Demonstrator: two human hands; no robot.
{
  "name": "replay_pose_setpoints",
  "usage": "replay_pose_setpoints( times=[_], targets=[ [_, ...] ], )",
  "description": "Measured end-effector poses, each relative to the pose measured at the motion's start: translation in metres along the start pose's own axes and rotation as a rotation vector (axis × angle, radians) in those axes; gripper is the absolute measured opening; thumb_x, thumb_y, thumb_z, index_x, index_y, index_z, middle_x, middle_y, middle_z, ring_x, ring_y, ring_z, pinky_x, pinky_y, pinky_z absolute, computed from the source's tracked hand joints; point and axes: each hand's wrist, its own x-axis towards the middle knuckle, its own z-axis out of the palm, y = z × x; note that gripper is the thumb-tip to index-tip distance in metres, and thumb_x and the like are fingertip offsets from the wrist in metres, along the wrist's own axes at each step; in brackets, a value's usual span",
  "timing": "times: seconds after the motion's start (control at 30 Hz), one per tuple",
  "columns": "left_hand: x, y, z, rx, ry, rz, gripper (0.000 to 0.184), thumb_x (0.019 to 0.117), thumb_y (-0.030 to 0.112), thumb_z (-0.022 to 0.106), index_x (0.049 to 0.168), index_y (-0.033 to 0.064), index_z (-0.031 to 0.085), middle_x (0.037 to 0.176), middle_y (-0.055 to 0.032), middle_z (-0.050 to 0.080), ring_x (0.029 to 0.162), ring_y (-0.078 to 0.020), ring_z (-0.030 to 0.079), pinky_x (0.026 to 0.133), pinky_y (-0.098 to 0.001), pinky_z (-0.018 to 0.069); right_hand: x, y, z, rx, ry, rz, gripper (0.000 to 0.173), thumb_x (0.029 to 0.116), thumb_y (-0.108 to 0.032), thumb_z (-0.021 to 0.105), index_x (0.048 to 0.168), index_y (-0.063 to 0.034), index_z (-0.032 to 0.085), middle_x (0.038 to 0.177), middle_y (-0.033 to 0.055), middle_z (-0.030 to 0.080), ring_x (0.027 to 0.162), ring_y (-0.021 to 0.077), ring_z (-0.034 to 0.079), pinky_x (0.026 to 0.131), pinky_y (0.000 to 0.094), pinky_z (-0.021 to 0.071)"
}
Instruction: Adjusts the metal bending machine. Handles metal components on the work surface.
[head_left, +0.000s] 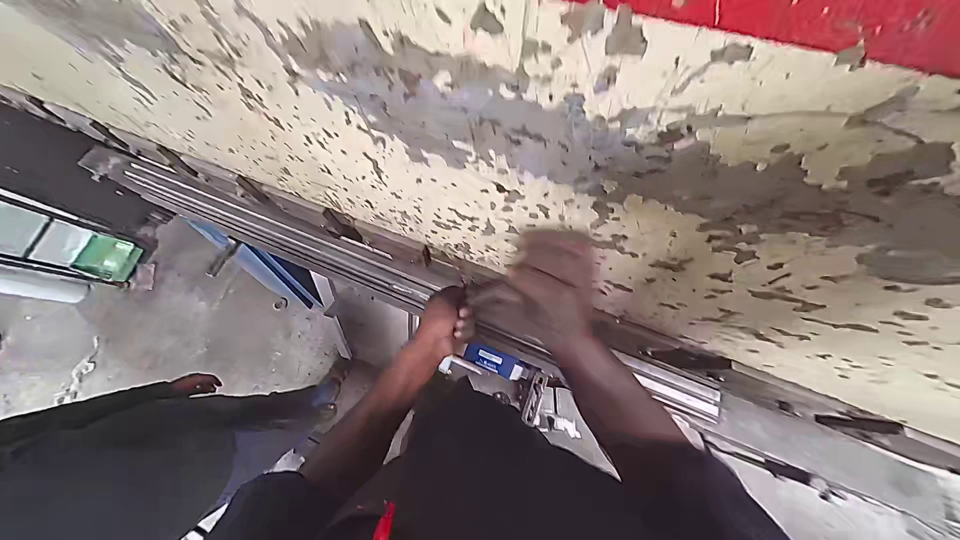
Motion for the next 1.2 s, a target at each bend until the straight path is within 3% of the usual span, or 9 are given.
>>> replay_pose_setpoints(
  times=[0.13, 0.23, 0.33, 0.47, 0.57, 0.67, 0.77, 0.87, 1.2],
  targets=[
    [0.004, 0.012, -0.021, -0.343, -0.328, -0.149, 0.064, 0.1071, 0.053, 0.029, 0.060, 0.0152, 0.052, 0.047, 0.0049, 0.041, 0.035, -0.0032, 0.040, 0.034, -0.0165, 0.0328, 0.096, -0.013, 0.146, 0.152, -0.546, -0.082, 0.022, 0.1032, -0.016, 0.056, 0.117, -0.0086, 0.071, 0.111, 0.0101, 0.069, 0.094, 0.0234, 0.069, 0.075, 0.0367, 0.0595],
    [0.011, 0.002, -0.036, -0.397, -0.371, -0.141, 0.066, 0.1020, 0.062, 0.039, 0.058, 0.0140, 0.054, 0.047, 0.0022, 0.043, 0.037, -0.0054, 0.041, 0.036, -0.0202, 0.0341, 0.066, -0.017, 0.202, 0.051, -0.878, 0.034, 0.040, 0.1016, -0.011, 0.055, 0.140, -0.0188, 0.059, 0.137, 0.0144, 0.058, 0.094, 0.0304, 0.069, 0.071, 0.0429, 0.0612],
    [0.002, -0.005, -0.038, -0.423, -0.284, -0.134, 0.076, 0.0958, 0.078, 0.022, 0.077, 0.0157, 0.061, 0.062, -0.0030, 0.057, 0.051, -0.0122, 0.052, 0.048, -0.0304, 0.0495, 0.035, -0.032, 0.209, 0.041, -0.978, 0.124, 0.039, 0.1062, -0.017, 0.050, 0.144, -0.0250, 0.057, 0.139, 0.0166, 0.057, 0.091, 0.0333, 0.070, 0.074, 0.0477, 0.0614],
    [-0.024, -0.015, -0.038, -0.399, -0.150, -0.112, 0.042, 0.1098, 0.039, 0.034, 0.089, 0.0140, 0.060, 0.067, -0.0004, 0.055, 0.051, -0.0076, 0.048, 0.047, -0.0224, 0.0429, 0.039, -0.065, 0.152, 0.238, -0.714, 0.156, 0.033, 0.1045, -0.017, 0.057, 0.136, -0.0115, 0.064, 0.108, 0.0144, 0.068, 0.084, 0.0261, 0.070, 0.070, 0.0407, 0.0604],
    [-0.043, -0.034, -0.055, -0.243, -0.208, 0.030, 0.020, 0.1045, 0.017, 0.048, 0.100, 0.0123, 0.067, 0.084, -0.0032, 0.071, 0.077, -0.0123, 0.068, 0.071, -0.0305, 0.0594, 0.019, -0.075, 0.094, 0.402, -0.606, 0.394, 0.042, 0.1007, -0.028, 0.067, 0.134, -0.0031, 0.059, 0.089, 0.0079, 0.071, 0.070, 0.0197, 0.069, 0.060, 0.0424, 0.0606],
    [-0.048, -0.034, -0.034, 0.442, -0.038, 0.196, 0.017, 0.0994, 0.000, 0.051, 0.108, 0.0099, 0.061, 0.083, 0.0020, 0.068, 0.072, -0.0050, 0.065, 0.066, -0.0232, 0.0574, -0.042, -0.063, 0.036, 0.495, -0.594, 0.649, 0.031, 0.1014, -0.031, 0.062, 0.119, -0.0062, 0.063, 0.085, 0.0045, 0.070, 0.071, 0.0143, 0.067, 0.064, 0.0404, 0.0596],
    [-0.012, -0.007, -0.068, 0.966, 0.380, 0.480, 0.061, 0.0915, 0.007, 0.068, 0.148, 0.0052, 0.045, 0.121, -0.0215, 0.067, 0.101, -0.0302, 0.069, 0.085, -0.0503, 0.0587, -0.096, -0.060, -0.023, 0.396, -0.495, 0.784, 0.037, 0.1047, -0.037, 0.058, 0.116, -0.0020, 0.064, 0.083, 0.0043, 0.070, 0.066, 0.0092, 0.065, 0.062, 0.0338, 0.0592],
    [-0.012, 0.064, -0.051, 0.892, 0.605, 0.417, 0.089, 0.0883, -0.012, 0.063, 0.162, -0.0005, 0.013, 0.159, -0.0287, 0.034, 0.143, -0.0398, 0.043, 0.118, -0.0520, 0.0374, -0.147, -0.057, -0.080, 0.279, -0.466, 0.967, 0.036, 0.1039, -0.041, 0.057, 0.107, -0.0051, 0.064, 0.076, -0.0025, 0.064, 0.062, 0.0023, 0.059, 0.058, 0.0253, 0.0537],
    [0.018, 0.010, 0.026, 0.777, 0.442, 0.424, 0.076, 0.0886, -0.016, 0.063, 0.155, -0.0027, 0.027, 0.148, -0.0233, 0.047, 0.130, -0.0260, 0.054, 0.109, -0.0402, 0.0472, -0.240, -0.059, -0.203, -0.189, -0.529, 1.295, 0.042, 0.1019, -0.048, 0.056, 0.107, -0.0073, 0.066, 0.069, 0.0014, 0.060, 0.057, 0.0141, 0.057, 0.056, 0.0391, 0.0493]
  ],
)
